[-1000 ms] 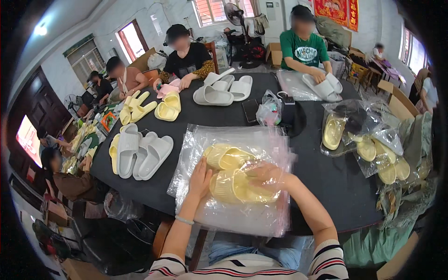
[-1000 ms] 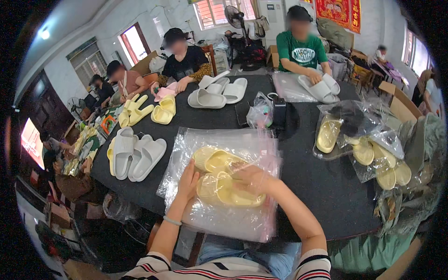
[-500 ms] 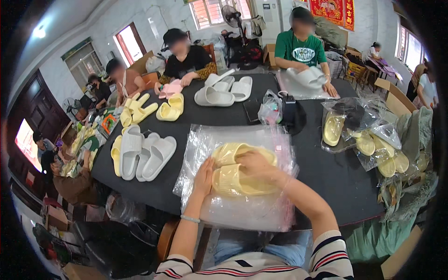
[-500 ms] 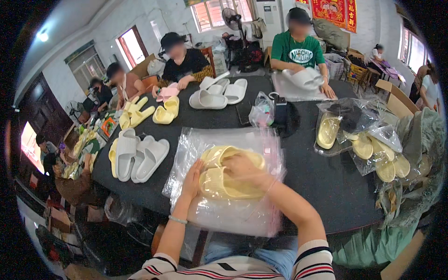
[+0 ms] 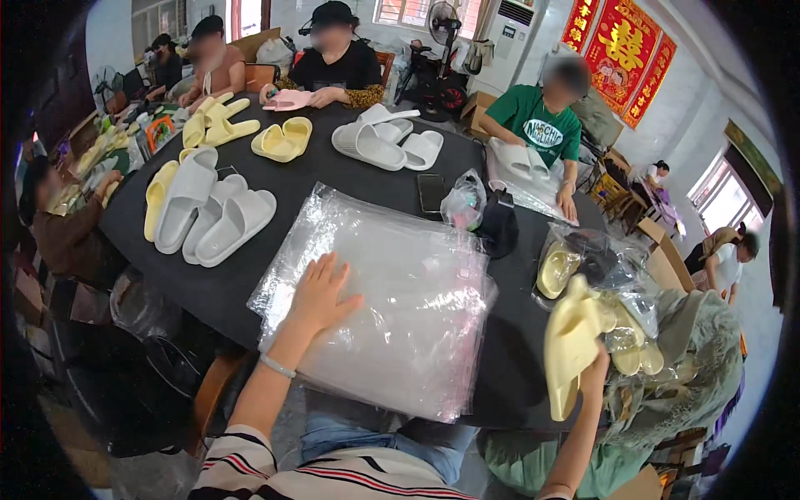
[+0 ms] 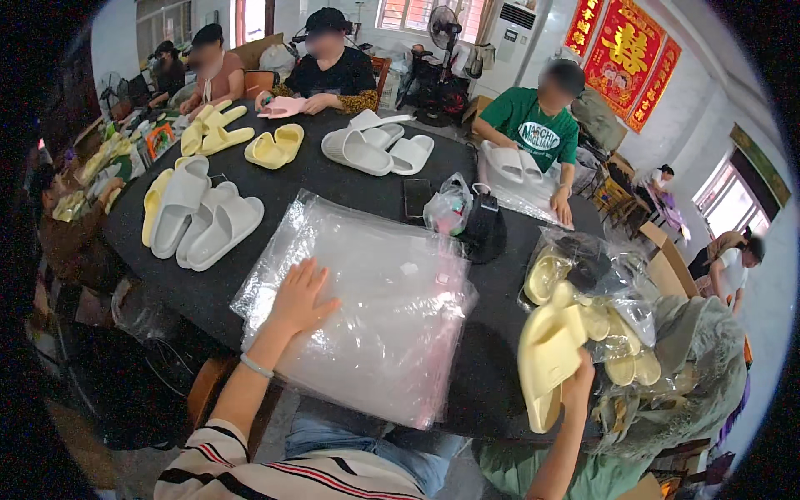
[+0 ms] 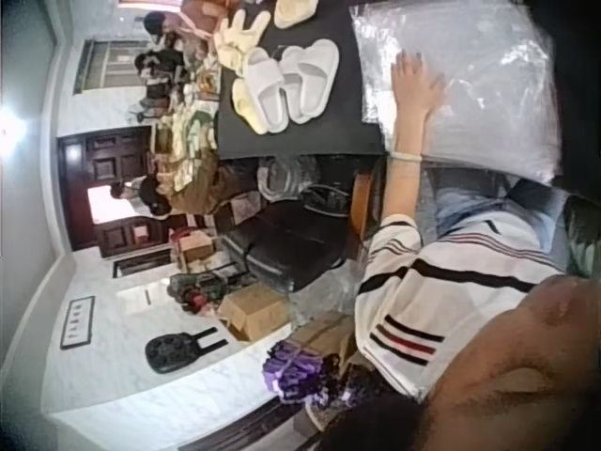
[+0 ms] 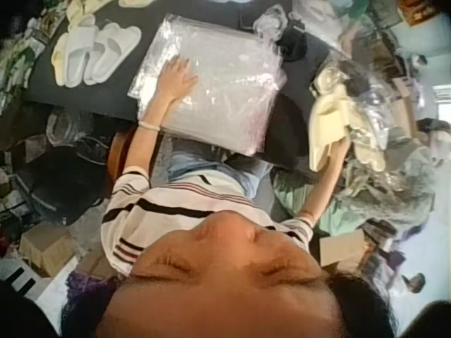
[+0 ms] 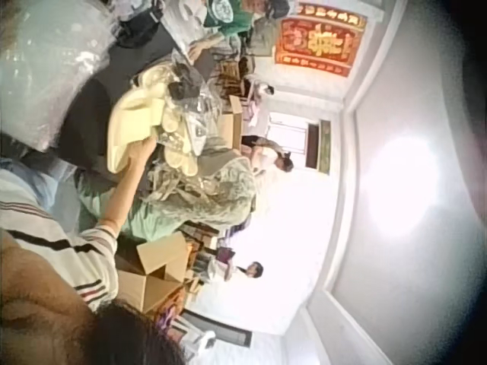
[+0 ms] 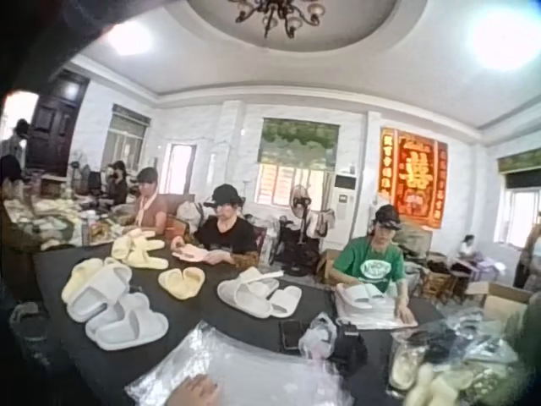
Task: The person packs pairs of plastic slippers into clear plastic bags. They pick up slippers of various colors from a table, place them into bags, and set the packaged pairs aside. The task is performed by hand in a repetitive assembly line manner.
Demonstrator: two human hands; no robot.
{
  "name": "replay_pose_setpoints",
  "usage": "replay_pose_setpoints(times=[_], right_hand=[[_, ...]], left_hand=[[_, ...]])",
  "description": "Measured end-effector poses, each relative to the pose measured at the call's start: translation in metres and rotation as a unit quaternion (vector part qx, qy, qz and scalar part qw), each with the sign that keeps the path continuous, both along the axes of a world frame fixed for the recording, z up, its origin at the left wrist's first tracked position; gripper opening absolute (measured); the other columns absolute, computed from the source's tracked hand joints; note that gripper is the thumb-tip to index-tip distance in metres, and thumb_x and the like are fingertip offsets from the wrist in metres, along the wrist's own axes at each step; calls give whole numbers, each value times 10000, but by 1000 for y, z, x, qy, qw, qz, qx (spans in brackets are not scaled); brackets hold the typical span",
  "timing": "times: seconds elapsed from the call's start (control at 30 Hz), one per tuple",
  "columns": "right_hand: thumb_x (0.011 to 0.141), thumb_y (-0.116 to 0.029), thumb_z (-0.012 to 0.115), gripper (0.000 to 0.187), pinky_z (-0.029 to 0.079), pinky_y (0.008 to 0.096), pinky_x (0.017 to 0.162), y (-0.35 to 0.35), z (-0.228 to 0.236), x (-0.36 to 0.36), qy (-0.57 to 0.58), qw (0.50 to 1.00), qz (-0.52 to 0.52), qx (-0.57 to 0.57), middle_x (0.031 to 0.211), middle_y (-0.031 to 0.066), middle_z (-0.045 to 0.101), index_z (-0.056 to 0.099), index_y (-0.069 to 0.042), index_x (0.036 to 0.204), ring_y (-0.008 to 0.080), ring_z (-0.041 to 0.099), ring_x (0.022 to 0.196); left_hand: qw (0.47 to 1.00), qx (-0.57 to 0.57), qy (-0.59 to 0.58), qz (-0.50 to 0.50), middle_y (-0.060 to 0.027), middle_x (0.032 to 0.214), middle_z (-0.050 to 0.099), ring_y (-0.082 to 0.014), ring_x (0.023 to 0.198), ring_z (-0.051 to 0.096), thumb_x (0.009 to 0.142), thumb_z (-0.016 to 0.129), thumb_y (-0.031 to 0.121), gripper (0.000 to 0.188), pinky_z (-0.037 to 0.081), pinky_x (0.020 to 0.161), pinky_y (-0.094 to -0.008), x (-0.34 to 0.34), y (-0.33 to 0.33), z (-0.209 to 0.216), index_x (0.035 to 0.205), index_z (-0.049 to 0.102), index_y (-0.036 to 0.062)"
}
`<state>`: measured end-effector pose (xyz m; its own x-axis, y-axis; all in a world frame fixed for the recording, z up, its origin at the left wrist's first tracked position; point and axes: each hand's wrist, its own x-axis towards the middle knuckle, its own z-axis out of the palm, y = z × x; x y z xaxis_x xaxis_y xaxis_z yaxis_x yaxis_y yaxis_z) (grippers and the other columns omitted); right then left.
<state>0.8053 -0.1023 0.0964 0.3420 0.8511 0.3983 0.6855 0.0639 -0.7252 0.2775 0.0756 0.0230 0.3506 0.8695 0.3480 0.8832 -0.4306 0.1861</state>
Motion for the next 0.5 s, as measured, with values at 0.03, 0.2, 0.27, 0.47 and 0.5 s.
replay_pose_setpoints(times=[0.03,0.2,0.27,0.47,0.5], right_hand=[[891,-105,573,326,476,323,871,5,6,-3,49,998,13,46,1138,113,637,579,40,1183,206,616,993],[915,-92,547,388,493,302,867,51,54,-72,151,978,58,130,1167,107,609,500,27,1282,162,603,1018],[901,-59,545,388,499,304,875,80,85,-127,109,967,167,158,1158,102,611,504,15,1279,157,604,1022],[939,-92,502,250,572,331,617,168,82,-273,422,846,293,-142,964,126,616,536,60,1135,224,653,707],[942,-89,514,300,571,335,696,180,74,-295,419,836,312,-166,1060,147,599,499,48,1209,237,643,843]], left_hand=[[1000,23,-4,2,-229,1459,358,-347,1374,315,918,509,450,628,189,1152,-448,-6,1,5,1375,445,24],[992,-13,-120,-27,-211,1438,401,-350,1360,340,901,532,453,589,213,1132,-492,-17,-3,14,1316,520,35],[998,-32,-21,-45,-212,1446,390,-364,1365,328,891,540,467,619,202,1132,-505,-15,-9,5,1337,498,39],[997,-16,53,-51,-214,1438,391,-387,1367,313,855,558,511,722,206,1123,-535,-7,-11,-3,1394,422,51],[996,-15,64,-55,-215,1433,395,-386,1368,313,853,555,519,733,209,1122,-538,-10,-8,-8,1399,411,51]])
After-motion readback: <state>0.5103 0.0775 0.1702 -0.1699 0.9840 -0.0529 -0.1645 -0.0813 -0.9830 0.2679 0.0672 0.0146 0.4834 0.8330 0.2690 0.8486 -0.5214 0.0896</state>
